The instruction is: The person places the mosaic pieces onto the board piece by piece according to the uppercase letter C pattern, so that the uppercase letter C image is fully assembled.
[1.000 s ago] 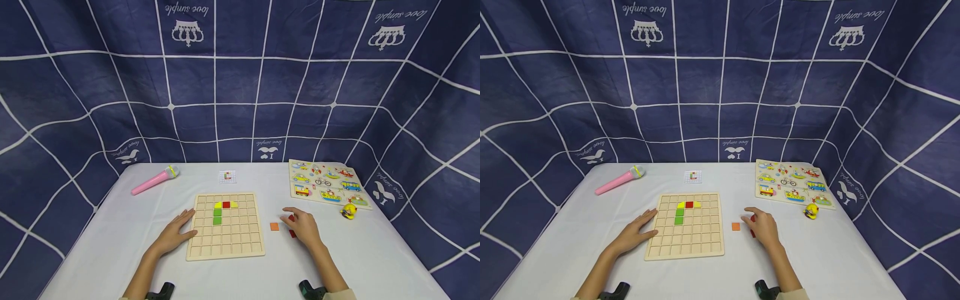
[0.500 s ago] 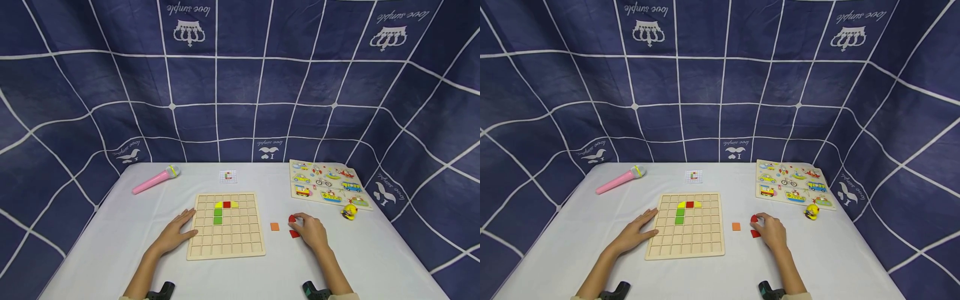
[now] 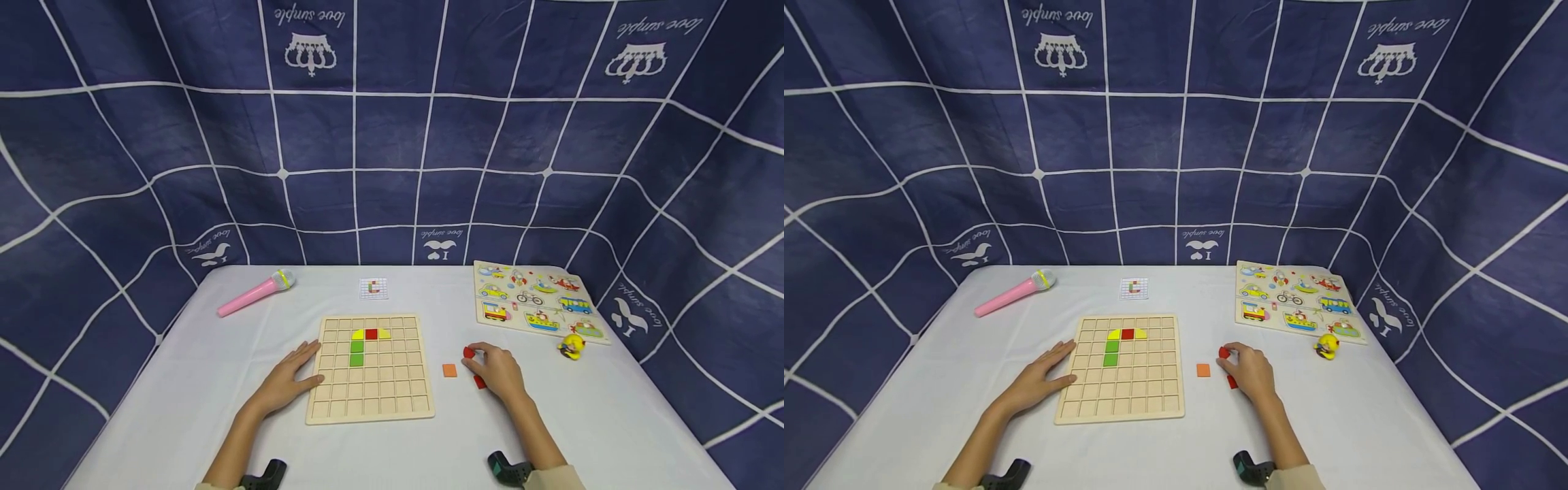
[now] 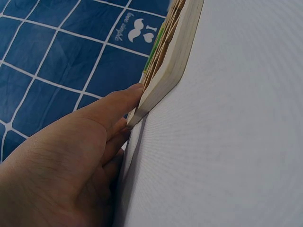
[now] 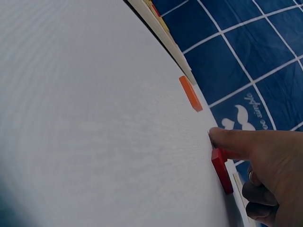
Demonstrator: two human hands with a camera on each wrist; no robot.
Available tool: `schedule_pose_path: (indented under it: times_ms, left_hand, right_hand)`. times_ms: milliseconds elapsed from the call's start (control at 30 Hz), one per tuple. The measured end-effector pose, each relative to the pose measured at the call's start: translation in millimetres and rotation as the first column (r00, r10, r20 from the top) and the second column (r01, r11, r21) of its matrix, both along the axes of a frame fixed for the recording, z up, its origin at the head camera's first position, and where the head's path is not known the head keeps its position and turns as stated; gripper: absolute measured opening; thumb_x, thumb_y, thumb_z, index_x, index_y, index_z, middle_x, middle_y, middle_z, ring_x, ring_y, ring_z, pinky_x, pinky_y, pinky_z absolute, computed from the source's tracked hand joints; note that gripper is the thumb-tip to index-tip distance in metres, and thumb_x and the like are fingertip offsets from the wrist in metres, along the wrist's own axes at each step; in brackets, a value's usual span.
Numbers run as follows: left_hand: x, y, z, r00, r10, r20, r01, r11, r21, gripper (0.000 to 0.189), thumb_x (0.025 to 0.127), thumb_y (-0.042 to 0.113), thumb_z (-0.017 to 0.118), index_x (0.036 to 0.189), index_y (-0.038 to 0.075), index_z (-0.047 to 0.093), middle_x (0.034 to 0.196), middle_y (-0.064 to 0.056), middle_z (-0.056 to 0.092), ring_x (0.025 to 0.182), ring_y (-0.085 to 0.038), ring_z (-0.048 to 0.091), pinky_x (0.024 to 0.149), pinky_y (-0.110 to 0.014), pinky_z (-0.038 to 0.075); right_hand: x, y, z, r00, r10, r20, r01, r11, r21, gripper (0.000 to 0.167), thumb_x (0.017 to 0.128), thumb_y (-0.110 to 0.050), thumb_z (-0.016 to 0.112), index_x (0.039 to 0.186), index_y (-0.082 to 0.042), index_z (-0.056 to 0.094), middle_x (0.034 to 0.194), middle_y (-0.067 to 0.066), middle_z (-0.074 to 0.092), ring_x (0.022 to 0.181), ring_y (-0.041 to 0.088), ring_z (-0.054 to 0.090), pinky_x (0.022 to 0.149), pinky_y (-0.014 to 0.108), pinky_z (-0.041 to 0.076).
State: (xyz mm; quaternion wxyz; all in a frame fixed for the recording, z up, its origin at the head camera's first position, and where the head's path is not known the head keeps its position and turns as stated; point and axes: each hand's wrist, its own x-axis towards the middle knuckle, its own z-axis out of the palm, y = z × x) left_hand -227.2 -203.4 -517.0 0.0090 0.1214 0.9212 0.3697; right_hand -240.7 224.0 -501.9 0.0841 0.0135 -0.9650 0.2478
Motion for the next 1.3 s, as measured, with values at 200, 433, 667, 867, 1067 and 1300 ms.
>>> schedule_pose_path:
  times_ms: [200, 433, 667, 867, 1067, 1300]
  left_hand:
    - [-1.0, -0.2, -1.4, 1.0, -0.004, -0.006, 0.004, 1.0, -0.005, 0.079, 0.08, 0.046, 0.068, 0.143, 0.011, 0.035, 0.148, -0.011, 0.028, 0.138, -0.03, 0.017, 0.11, -0.05, 0.012]
    - [-1.3, -0.4, -2.0, 1.0, -0.004, -0.014, 0.003, 1.0, -0.005, 0.079, 0.079, 0.046, 0.068, 0.142, 0.011, 0.036, 0.148, -0.011, 0.029, 0.138, -0.03, 0.018, 0.111, -0.05, 0.013]
    - [-1.0, -0.5, -1.5, 1.0, -0.006, -0.006, 0.006, 1.0, -0.003, 0.079, 0.079, 0.046, 0.068, 0.143, 0.011, 0.036, 0.148, -0.011, 0.028, 0.138, -0.03, 0.017, 0.111, -0.048, 0.011]
    - [-0.6, -0.6, -2.0, 1.0, -0.004, -0.003, 0.004, 1.0, -0.004, 0.079, 0.079, 0.046, 0.068, 0.143, 0.011, 0.036, 0.148, -0.011, 0.028, 0.138, -0.03, 0.017, 0.111, -0.048, 0.011]
    - [-0.2, -0.4, -1.1, 1.0, -0.006, -0.005, 0.006, 1.0, -0.005, 0.079, 0.079, 0.045, 0.068, 0.143, 0.011, 0.036, 0.148, -0.011, 0.029, 0.138, -0.03, 0.017, 0.111, -0.048, 0.011]
    - [-1.0, -0.5, 0.0, 1.0, -0.005, -0.015, 0.005, 1.0, -0.006, 0.078, 0.08, 0.043, 0.069, 0.142, 0.01, 0.037, 0.147, -0.011, 0.03, 0.138, -0.03, 0.018, 0.112, -0.046, 0.01]
  right_hand:
    - [-1.0, 7.0, 2.9, 1.0, -0.016, -0.004, 0.016, 1.0, -0.009, 0.033, 0.077, -0.027, 0.075, 0.104, -0.01, 0.07, 0.052, -0.001, 0.04, 0.049, 0.015, 0.036, 0.043, 0.026, 0.029]
    - [-2.0, 11.5, 3.6, 1.0, 0.001, 0.005, -0.001, 0.999, -0.044, 0.031, 0.078, -0.024, 0.074, 0.104, -0.008, 0.07, 0.052, -0.001, 0.04, 0.049, 0.015, 0.037, 0.044, 0.026, 0.029]
    - [-3.3, 11.0, 3.5, 1.0, 0.025, 0.014, -0.024, 0.996, -0.089, 0.029, 0.079, -0.022, 0.074, 0.106, -0.011, 0.069, 0.051, -0.001, 0.038, 0.047, 0.015, 0.035, 0.043, 0.024, 0.028]
    - [-2.7, -0.4, 7.9, 0.997, 0.072, -0.039, -0.076, 0.991, -0.113, 0.027, 0.079, -0.022, 0.074, 0.105, -0.014, 0.07, 0.049, -0.002, 0.036, 0.045, 0.013, 0.032, 0.04, 0.023, 0.024]
    - [-0.5, -30.8, 15.8, 0.976, 0.16, -0.148, -0.177, 0.978, -0.111, 0.026, 0.079, -0.022, 0.074, 0.104, -0.016, 0.07, 0.048, -0.007, 0.032, 0.043, 0.007, 0.027, 0.038, 0.021, 0.022]
    - [4.0, -81.8, 20.0, 0.931, 0.292, -0.221, -0.32, 0.941, -0.107, 0.027, 0.079, -0.026, 0.074, 0.104, -0.016, 0.07, 0.045, -0.014, 0.027, 0.041, 0.001, 0.023, 0.038, 0.018, 0.02]
